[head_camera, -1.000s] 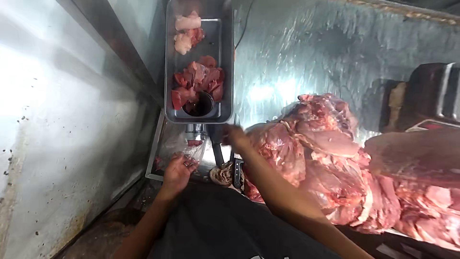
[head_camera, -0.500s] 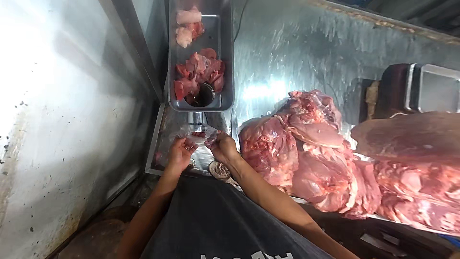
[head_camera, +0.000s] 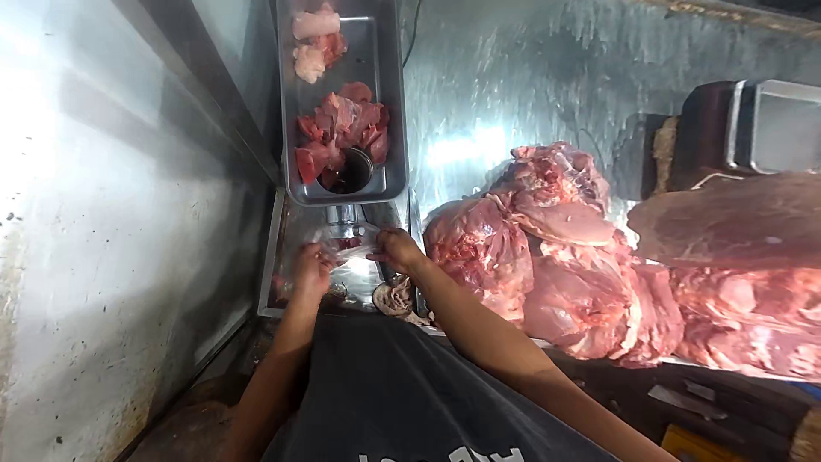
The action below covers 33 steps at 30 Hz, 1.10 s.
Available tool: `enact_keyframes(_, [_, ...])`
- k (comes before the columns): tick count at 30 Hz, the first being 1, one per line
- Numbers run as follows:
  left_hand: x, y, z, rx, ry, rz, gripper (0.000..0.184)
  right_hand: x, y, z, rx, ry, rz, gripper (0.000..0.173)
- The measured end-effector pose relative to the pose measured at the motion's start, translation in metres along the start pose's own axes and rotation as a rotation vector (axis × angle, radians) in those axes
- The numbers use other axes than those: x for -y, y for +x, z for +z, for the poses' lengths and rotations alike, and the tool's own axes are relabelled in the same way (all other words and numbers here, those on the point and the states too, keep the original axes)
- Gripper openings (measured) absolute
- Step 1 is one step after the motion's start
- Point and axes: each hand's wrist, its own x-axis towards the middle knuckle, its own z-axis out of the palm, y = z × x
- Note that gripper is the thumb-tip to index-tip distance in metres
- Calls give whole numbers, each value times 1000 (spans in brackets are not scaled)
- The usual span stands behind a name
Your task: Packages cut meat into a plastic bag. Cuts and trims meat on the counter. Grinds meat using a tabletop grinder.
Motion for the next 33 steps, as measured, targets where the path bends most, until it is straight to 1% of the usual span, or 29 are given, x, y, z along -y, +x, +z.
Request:
enact_keyframes(2, [0, 21, -4, -45, -29, 42, 8, -3, 12, 4, -57, 201, 21, 23])
enact_keyframes(4, [4, 38, -8, -50, 19, -21, 8, -5, 18, 12, -105, 382, 11, 10])
enact_keyframes(5, [7, 43, -9, -43, 55, -64, 7, -4, 17, 17, -114, 439, -10, 7])
enact_keyframes(8, [4, 44, -4, -20, 50, -144, 13, 11, 3, 27, -83, 494, -89, 12])
enact_keyframes(10, [1, 44, -5, -20, 5, -175, 14, 13, -6, 27, -36, 444, -137, 15])
enact_keyframes(12, [-8, 46, -5, -1, -18, -171, 13, 13, -12, 29, 13, 337, -211, 14])
enact_keyframes(14, [-20, 36, -3, 40, 0, -165, 10, 12, -12, 33, 11, 237, -256, 17])
enact_keyframes(16, [-26, 18, -5, 126, 86, -148, 10, 10, -11, 30, -6, 134, -255, 22])
enact_keyframes(18, [-19, 6, -13, 166, 203, -149, 5, 2, -8, 24, -67, -76, -236, 24])
enact_keyframes(20, [-12, 5, -19, 117, 214, -172, 4, -6, -5, 19, -128, -311, -178, 27])
enact_keyframes(21, [-15, 8, -20, 90, 165, -153, 4, -7, -3, 18, -152, -366, -148, 27])
enact_keyframes(22, [-21, 9, -19, 73, 97, -117, 4, -5, -4, 18, -156, -368, -113, 28])
enact_keyframes(24, [-34, 7, -12, 75, -32, -66, 10, 5, -12, 18, -128, -273, -48, 27])
enact_keyframes(27, [-31, -5, 4, 211, -71, -64, 15, 22, -15, 20, -65, -55, -18, 22])
enact_keyframes(28, [-26, -6, 8, 231, -61, -77, 13, 28, -13, 18, -59, -45, -41, 24])
enact_keyframes(29, [-23, -6, 10, 223, -78, -95, 14, 35, -13, 12, -75, -103, -91, 29])
enact_keyframes(30, [-22, -5, 10, 208, -107, -102, 19, 44, -16, 3, -126, -226, -183, 36])
enact_keyframes(31, [-23, -2, 9, 192, -130, -96, 24, 57, -23, -5, -228, -386, -330, 38])
enact_keyframes(32, [-26, 0, 5, 181, -153, -85, 28, 75, -37, -10, -349, -522, -514, 37])
enact_keyframes(33, [-29, 0, 1, 181, -167, -74, 31, 96, -54, -8, -437, -599, -702, 34])
